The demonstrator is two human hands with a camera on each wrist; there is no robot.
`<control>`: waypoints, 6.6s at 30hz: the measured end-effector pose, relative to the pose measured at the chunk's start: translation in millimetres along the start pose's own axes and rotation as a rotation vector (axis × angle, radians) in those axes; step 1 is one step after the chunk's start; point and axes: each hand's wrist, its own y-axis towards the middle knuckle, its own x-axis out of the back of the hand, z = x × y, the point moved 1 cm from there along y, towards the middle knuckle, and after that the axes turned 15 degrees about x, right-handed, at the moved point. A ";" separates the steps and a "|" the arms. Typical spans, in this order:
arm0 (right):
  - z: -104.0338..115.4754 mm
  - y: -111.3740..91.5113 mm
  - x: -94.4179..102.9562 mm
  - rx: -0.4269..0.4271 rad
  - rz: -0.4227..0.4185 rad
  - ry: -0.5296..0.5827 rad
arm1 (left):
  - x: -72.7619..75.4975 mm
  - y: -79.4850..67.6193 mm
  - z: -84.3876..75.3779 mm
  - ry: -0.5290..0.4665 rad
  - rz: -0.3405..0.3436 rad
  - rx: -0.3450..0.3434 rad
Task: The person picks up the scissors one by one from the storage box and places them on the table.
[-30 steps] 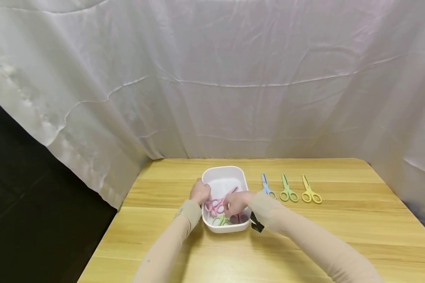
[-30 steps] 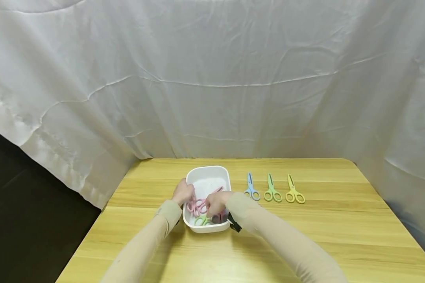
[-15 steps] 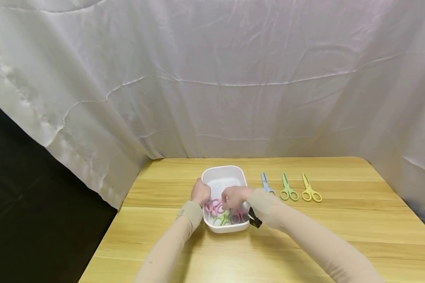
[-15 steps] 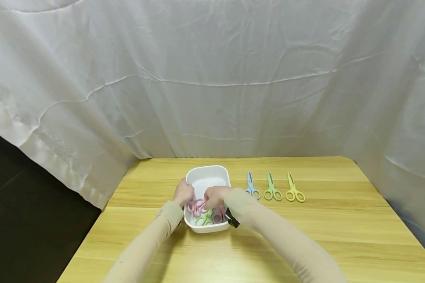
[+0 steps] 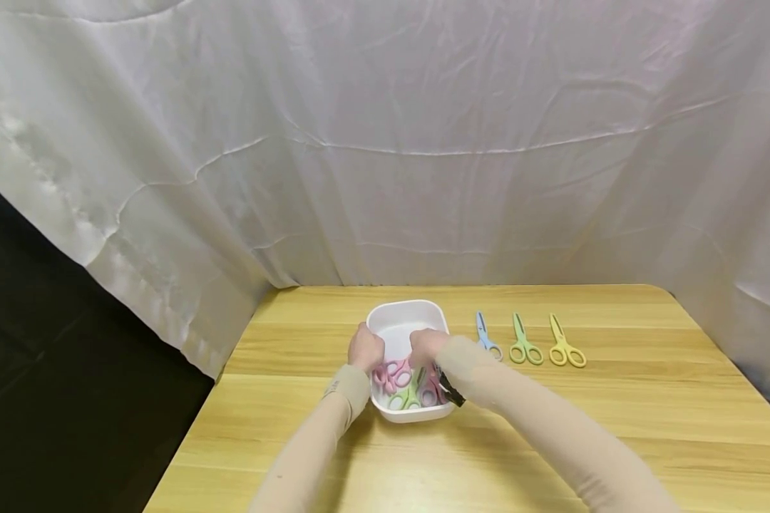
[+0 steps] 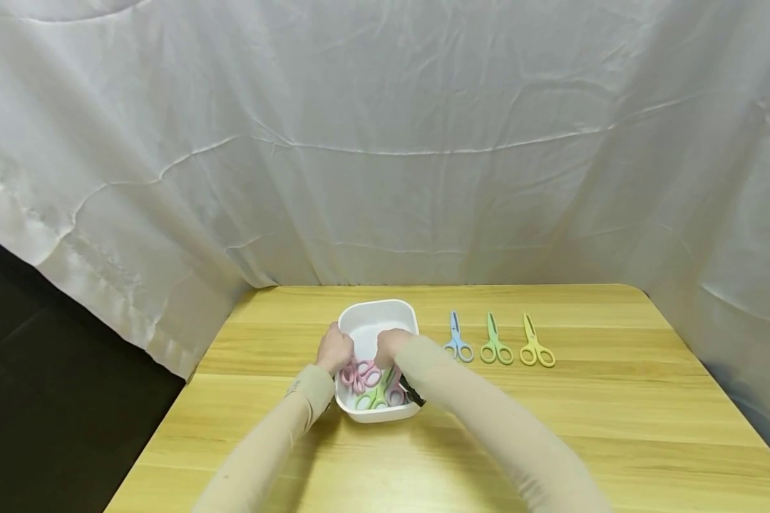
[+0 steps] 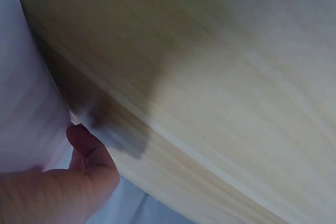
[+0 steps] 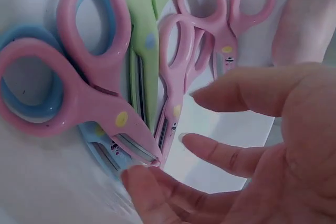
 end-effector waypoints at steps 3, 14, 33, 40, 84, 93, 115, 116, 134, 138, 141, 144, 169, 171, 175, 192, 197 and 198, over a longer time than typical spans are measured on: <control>2.1 -1.1 -0.9 -0.029 0.031 -0.024 | -1.2 1.4 0.8 0.003 -0.006 0.000; 7.7 -16.9 -2.2 -0.120 0.037 0.092 | -0.8 -1.6 -0.2 0.008 -0.023 -0.007; 11.1 -37.1 1.7 -0.421 -0.079 0.488 | -3.2 2.1 1.5 0.008 -0.008 0.008; 9.5 -38.7 1.9 -0.409 -0.146 0.516 | -2.4 2.2 1.4 0.011 -0.011 0.004; -0.2 7.7 -8.0 -0.057 0.182 0.037 | -3.9 0.3 1.8 0.011 -0.006 0.026; 5.7 1.2 -8.6 -0.022 0.169 -0.028 | -3.8 0.1 0.8 0.015 -0.017 0.004; -12.4 17.8 -10.9 -0.017 -0.024 0.141 | -2.7 -0.2 2.4 0.027 -0.024 0.004; -13.2 17.8 -10.6 -0.028 -0.036 0.159 | -2.5 -0.6 2.2 0.025 -0.021 0.005; -20.7 15.2 -3.3 0.038 -0.245 0.041 | -2.5 -1.1 2.1 0.017 -0.006 0.011; -23.2 15.4 -3.1 0.048 -0.286 0.084 | -2.8 0.0 2.3 0.018 -0.004 0.015; -24.6 15.1 -2.6 0.063 -0.298 0.109 | -3.1 0.7 2.2 0.030 -0.009 0.014; -26.0 14.3 -2.0 0.084 -0.309 0.101 | -3.3 0.3 2.2 0.033 -0.010 0.015; -37.1 -2.4 7.9 0.185 -0.198 0.649 | -2.3 -0.1 2.2 0.022 -0.002 0.034; -40.8 -2.7 7.0 0.201 -0.197 0.712 | -2.2 -0.3 2.3 0.024 0.001 0.036; -49.0 -0.9 3.7 0.225 -0.219 0.799 | -2.4 -0.4 2.3 0.029 0.001 0.033; -56.8 -9.1 0.2 0.261 -0.335 0.998 | -2.6 -0.3 1.9 0.060 -0.004 0.018; -60.3 -9.8 -3.2 0.274 -0.372 1.021 | -2.4 -1.2 1.8 0.063 0.002 0.027; -61.0 -9.6 -3.9 0.273 -0.379 1.033 | -2.4 -1.6 1.8 0.059 0.007 0.033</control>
